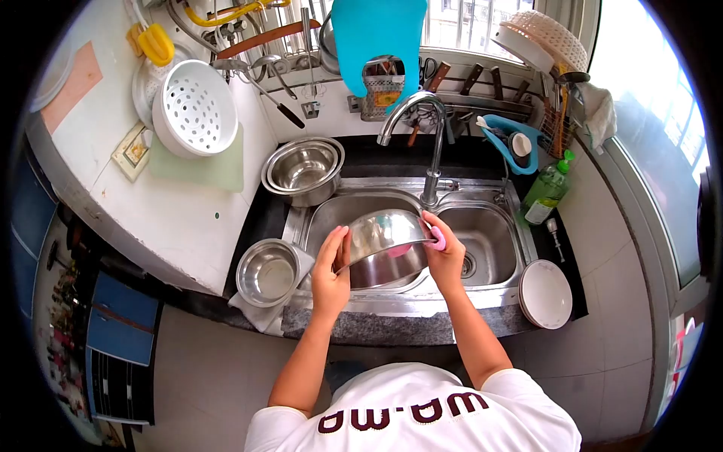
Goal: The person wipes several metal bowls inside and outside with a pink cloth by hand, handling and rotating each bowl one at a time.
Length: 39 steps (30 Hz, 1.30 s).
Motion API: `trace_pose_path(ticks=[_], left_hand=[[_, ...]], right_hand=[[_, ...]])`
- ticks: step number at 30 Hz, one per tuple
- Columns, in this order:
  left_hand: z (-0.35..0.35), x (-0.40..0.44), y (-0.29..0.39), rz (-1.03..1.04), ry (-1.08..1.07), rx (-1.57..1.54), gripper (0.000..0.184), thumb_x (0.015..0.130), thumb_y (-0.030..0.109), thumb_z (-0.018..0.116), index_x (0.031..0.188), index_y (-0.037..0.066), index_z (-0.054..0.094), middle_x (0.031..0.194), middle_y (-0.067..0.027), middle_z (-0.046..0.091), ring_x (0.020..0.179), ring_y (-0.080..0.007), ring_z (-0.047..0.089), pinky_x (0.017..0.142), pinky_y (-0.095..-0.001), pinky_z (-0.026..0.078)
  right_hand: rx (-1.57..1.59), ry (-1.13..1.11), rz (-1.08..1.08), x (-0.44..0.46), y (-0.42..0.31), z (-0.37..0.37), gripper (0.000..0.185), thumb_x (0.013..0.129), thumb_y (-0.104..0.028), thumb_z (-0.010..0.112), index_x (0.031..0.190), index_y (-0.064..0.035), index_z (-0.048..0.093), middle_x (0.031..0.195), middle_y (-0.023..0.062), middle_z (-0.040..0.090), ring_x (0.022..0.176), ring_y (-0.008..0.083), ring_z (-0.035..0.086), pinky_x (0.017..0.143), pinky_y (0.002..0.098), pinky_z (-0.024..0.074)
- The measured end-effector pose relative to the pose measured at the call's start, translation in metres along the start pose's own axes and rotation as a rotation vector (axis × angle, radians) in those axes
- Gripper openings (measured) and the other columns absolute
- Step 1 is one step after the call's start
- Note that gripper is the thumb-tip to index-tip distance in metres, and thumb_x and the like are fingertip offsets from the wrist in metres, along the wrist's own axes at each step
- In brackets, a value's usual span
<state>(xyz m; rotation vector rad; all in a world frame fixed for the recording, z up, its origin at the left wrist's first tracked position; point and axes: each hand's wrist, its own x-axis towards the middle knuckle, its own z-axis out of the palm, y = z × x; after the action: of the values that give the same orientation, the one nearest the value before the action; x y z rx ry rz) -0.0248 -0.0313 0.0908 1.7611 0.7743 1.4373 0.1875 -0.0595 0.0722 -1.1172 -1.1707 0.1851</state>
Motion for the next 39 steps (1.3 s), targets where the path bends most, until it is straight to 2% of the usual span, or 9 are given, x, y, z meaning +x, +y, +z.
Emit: trace_pose_path(ticks=[7, 12, 15, 17, 20, 24, 29, 33, 39], left_hand=[[0.021, 0.006, 0.027, 0.169, -0.157, 0.702, 0.054, 0.081, -0.005, 0.056, 0.131, 0.011, 0.050, 0.130, -0.0221, 0.048, 0.119, -0.0415, 0.046, 0.098, -0.0451, 0.040], [0.021, -0.003, 0.014, 0.167, -0.119, 0.672, 0.056, 0.080, -0.009, 0.054, 0.131, 0.013, 0.052, 0.133, -0.0232, 0.045, 0.119, -0.0395, 0.047, 0.098, -0.0420, 0.041], [0.012, -0.004, 0.013, 0.085, -0.097, 0.441, 0.059, 0.079, -0.016, 0.051, 0.131, 0.010, 0.052, 0.137, -0.0202, 0.044, 0.120, -0.0312, 0.051, 0.093, -0.0354, 0.045], [0.006, -0.008, 0.006, -0.007, -0.032, 0.014, 0.061, 0.078, -0.022, 0.047, 0.132, 0.005, 0.051, 0.141, -0.0160, 0.043, 0.122, -0.0221, 0.051, 0.090, -0.0275, 0.047], [0.001, -0.011, -0.006, -0.060, -0.049, -0.049, 0.060, 0.079, -0.022, 0.047, 0.133, 0.003, 0.048, 0.143, -0.0148, 0.040, 0.125, -0.0206, 0.048, 0.092, -0.0262, 0.045], [0.000, -0.005, 0.013, 0.016, -0.127, 0.427, 0.061, 0.079, -0.012, 0.053, 0.136, 0.008, 0.045, 0.139, -0.0201, 0.042, 0.124, -0.0332, 0.048, 0.096, -0.0379, 0.044], [0.020, 0.002, 0.023, 0.152, -0.222, 0.640, 0.059, 0.079, -0.005, 0.056, 0.134, 0.012, 0.047, 0.133, -0.0222, 0.046, 0.122, -0.0398, 0.044, 0.100, -0.0463, 0.038], [0.020, -0.005, 0.018, 0.151, -0.169, 0.627, 0.053, 0.080, -0.007, 0.054, 0.130, 0.012, 0.052, 0.132, -0.0225, 0.046, 0.121, -0.0396, 0.045, 0.099, -0.0455, 0.038], [0.000, -0.011, 0.007, -0.094, -0.069, -0.096, 0.056, 0.083, -0.016, 0.050, 0.133, 0.009, 0.050, 0.138, -0.0163, 0.045, 0.121, -0.0199, 0.050, 0.093, -0.0273, 0.045]], right_hand=[[-0.388, -0.244, -0.646, 0.008, -0.035, 0.010, 0.030, 0.070, 0.000, 0.065, 0.100, -0.0021, 0.065, 0.105, 0.0111, 0.067, 0.104, 0.0278, 0.064, 0.093, 0.0406, 0.0507], [-0.395, -0.208, -0.613, 0.006, -0.035, 0.006, 0.029, 0.071, 0.000, 0.065, 0.100, -0.0029, 0.065, 0.106, 0.0114, 0.067, 0.103, 0.0269, 0.065, 0.093, 0.0410, 0.0505], [-0.300, -0.060, -0.400, 0.006, -0.015, -0.002, 0.026, 0.079, 0.001, 0.065, 0.104, -0.0011, 0.064, 0.105, 0.0130, 0.067, 0.100, 0.0270, 0.066, 0.090, 0.0383, 0.0513], [-0.151, -0.074, 0.010, -0.007, -0.001, -0.011, 0.035, 0.077, 0.010, 0.060, 0.111, 0.0003, 0.062, 0.109, 0.0125, 0.067, 0.102, 0.0217, 0.065, 0.092, 0.0323, 0.0493], [-0.029, -0.048, 0.010, -0.014, 0.007, -0.007, 0.037, 0.078, 0.014, 0.057, 0.112, 0.0009, 0.062, 0.112, 0.0119, 0.066, 0.103, 0.0173, 0.064, 0.090, 0.0280, 0.0486], [-0.218, -0.068, -0.227, -0.005, -0.009, -0.003, 0.028, 0.077, 0.009, 0.062, 0.103, -0.0003, 0.064, 0.106, 0.0127, 0.068, 0.102, 0.0269, 0.065, 0.092, 0.0368, 0.0503], [-0.423, -0.269, -0.648, 0.004, -0.038, 0.009, 0.027, 0.070, -0.003, 0.066, 0.097, -0.0045, 0.066, 0.107, 0.0094, 0.067, 0.105, 0.0257, 0.064, 0.095, 0.0422, 0.0485], [-0.420, -0.233, -0.625, 0.004, -0.032, 0.006, 0.029, 0.071, -0.002, 0.066, 0.100, -0.0051, 0.066, 0.106, 0.0093, 0.068, 0.104, 0.0250, 0.064, 0.096, 0.0421, 0.0479], [-0.032, -0.072, 0.159, -0.020, 0.009, -0.008, 0.038, 0.076, 0.013, 0.061, 0.112, -0.0004, 0.061, 0.111, 0.0113, 0.066, 0.104, 0.0217, 0.064, 0.095, 0.0307, 0.0471]])
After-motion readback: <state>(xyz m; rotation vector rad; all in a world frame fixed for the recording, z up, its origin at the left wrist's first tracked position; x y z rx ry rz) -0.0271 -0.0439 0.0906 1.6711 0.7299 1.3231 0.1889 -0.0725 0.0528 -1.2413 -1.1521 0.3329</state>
